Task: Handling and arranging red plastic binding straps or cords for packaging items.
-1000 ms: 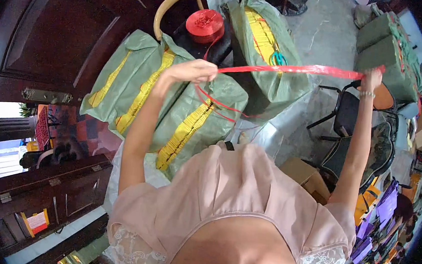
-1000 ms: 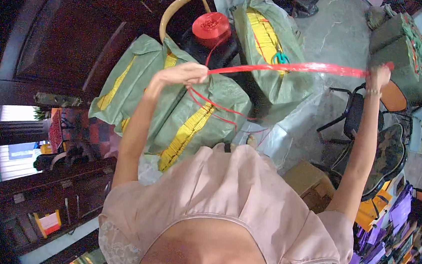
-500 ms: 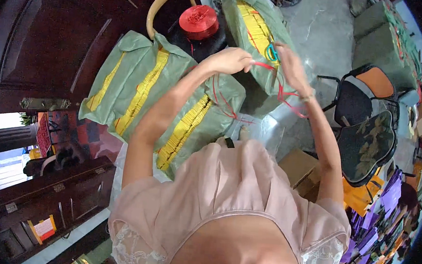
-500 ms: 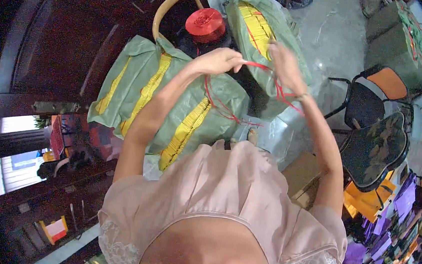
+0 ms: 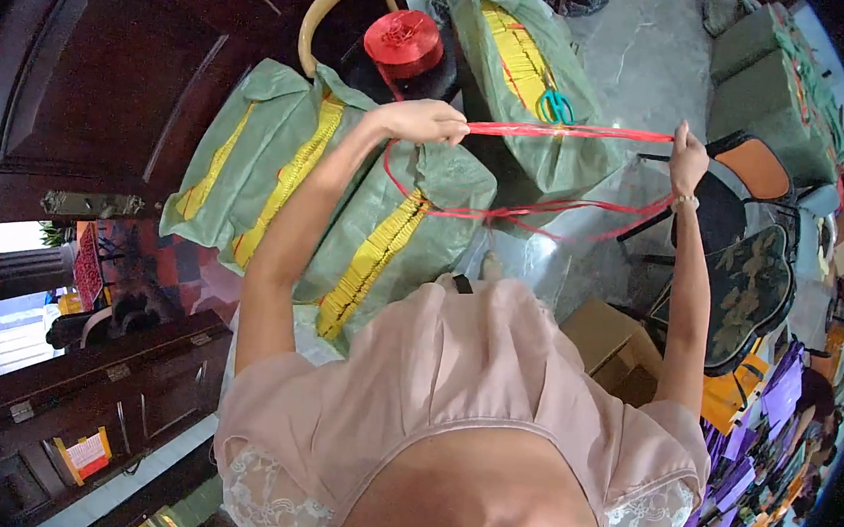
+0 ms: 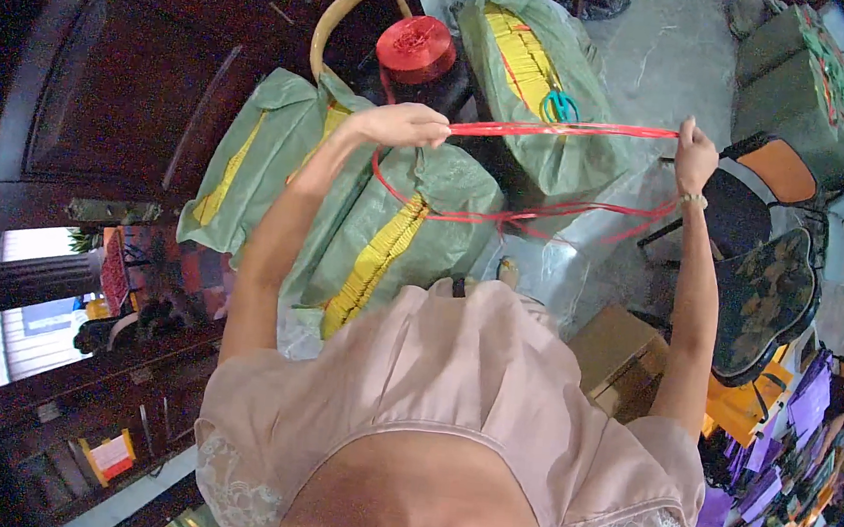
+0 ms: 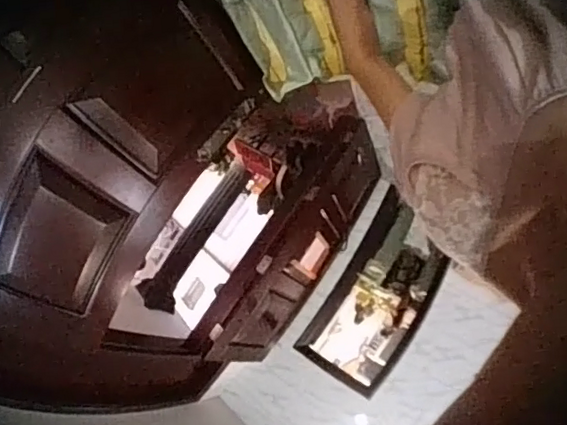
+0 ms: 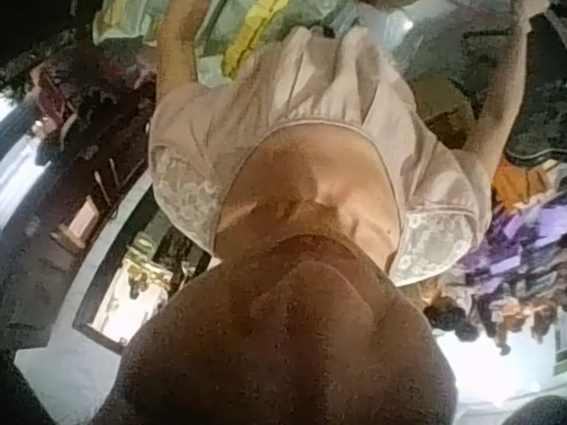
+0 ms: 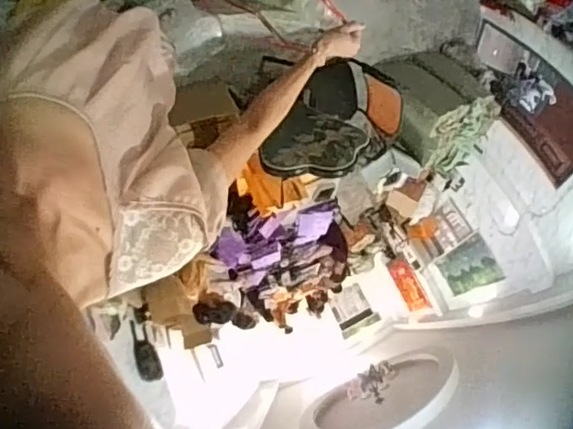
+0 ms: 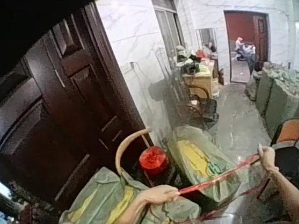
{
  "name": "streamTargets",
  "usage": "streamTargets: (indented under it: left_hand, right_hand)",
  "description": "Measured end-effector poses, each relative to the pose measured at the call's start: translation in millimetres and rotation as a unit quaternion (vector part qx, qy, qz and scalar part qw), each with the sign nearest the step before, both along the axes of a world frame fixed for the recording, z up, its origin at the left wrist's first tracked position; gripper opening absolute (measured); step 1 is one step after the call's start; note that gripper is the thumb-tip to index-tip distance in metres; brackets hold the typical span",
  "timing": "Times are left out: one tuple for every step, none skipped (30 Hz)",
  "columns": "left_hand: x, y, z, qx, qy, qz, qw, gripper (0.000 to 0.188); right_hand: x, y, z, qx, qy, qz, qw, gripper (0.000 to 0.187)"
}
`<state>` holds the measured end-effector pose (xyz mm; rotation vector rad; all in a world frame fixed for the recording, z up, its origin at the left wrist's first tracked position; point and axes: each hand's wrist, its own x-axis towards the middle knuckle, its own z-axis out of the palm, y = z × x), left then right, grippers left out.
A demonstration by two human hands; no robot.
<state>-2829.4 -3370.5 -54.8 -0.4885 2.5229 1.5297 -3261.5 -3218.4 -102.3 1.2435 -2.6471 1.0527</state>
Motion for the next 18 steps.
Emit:
streamTargets:
  left_hand:
    - [-0.5,-1.7,-8.8,0.000,0.011,0.024,1.000,0.034]
    - [-4.0,-3.8,-9.6,0.002,0.012,0.024,1.000,0.034]
    - [-6.5,-7.6,-7.2,-0.044,0.005,0.026,0.999,0.034]
    - [-9.1,-11.4,-5.1,-0.090,-0.002,0.029,0.995,0.035]
    - [-8.0,-16.6,-12.9,-0.116,0.007,0.048,0.992,0.033]
    - [-9.0,-24.0,-15.8,-0.119,0.008,0.051,0.992,0.033]
    - [-9.7,-31.4,-18.1,-0.178,0.045,0.068,0.981,0.032]
    - [-7.3,-34.9,-19.6,-0.237,0.078,0.088,0.964,0.030]
    - [-12.5,-34.6,-8.6,-0.303,0.074,0.126,0.942,0.026]
    - [-16.3,-38.4,5.1,-0.361,0.063,0.138,0.920,0.021]
    - [-25.5,-34.0,30.0,-0.347,0.086,0.146,0.922,0.021]
    - [-35.3,-24.8,57.7,-0.332,0.109,0.153,0.924,0.020]
    - [-45.7,-13.3,84.3,-0.360,0.140,0.127,0.914,0.020]
    - [-54.9,-0.5,105.7,-0.388,0.169,0.104,0.900,0.020]
    - [-66.0,12.3,119.3,-0.387,0.169,0.106,0.900,0.020]
    - [-77.4,25.0,130.1,-0.410,0.141,0.087,0.897,0.021]
    - [-84.3,31.8,134.5,-0.434,0.111,0.071,0.891,0.023]
    - [-88.1,32.4,132.3,-0.436,0.108,0.078,0.890,0.023]
  right_hand:
    - [-4.3,0.4,-2.5,-0.010,-0.002,-0.025,1.000,0.049]
    - [-10.9,3.9,-7.2,-0.017,-0.005,-0.052,0.999,0.050]
    - [-20.1,6.6,-12.2,-0.022,0.029,-0.068,0.997,0.051]
    - [-30.7,13.0,-15.5,-0.019,0.027,-0.091,0.995,0.051]
    - [-36.7,13.8,-15.2,-0.011,0.022,-0.102,0.994,0.051]
    - [-46.4,14.4,-15.7,-0.005,0.018,-0.114,0.993,0.052]
    - [-54.1,15.4,-17.5,-0.021,0.046,-0.124,0.991,0.053]
    - [-50.5,12.8,-13.4,0.002,0.032,-0.110,0.993,0.054]
    - [-48.5,13.1,-14.8,0.032,0.051,-0.109,0.992,0.052]
    - [-46.2,10.9,-17.2,0.063,0.070,-0.107,0.990,0.051]
    - [-46.2,13.1,-23.5,0.114,0.078,-0.104,0.985,0.050]
    - [-45.5,14.6,-32.0,0.166,0.085,-0.101,0.977,0.050]
    - [-42.3,10.9,-36.9,0.228,0.115,-0.101,0.962,0.050]
    - [-33.1,4.3,-35.6,0.249,0.121,-0.052,0.959,0.048]
    - [-19.9,-3.7,-31.6,0.226,0.137,-0.005,0.964,0.048]
    - [-1.5,-14.0,-24.3,0.202,0.152,0.043,0.967,0.047]
    - [31.4,-28.7,-6.5,0.050,0.040,0.103,0.993,0.048]
    - [69.7,-42.9,18.4,-0.102,-0.076,0.161,0.979,0.048]
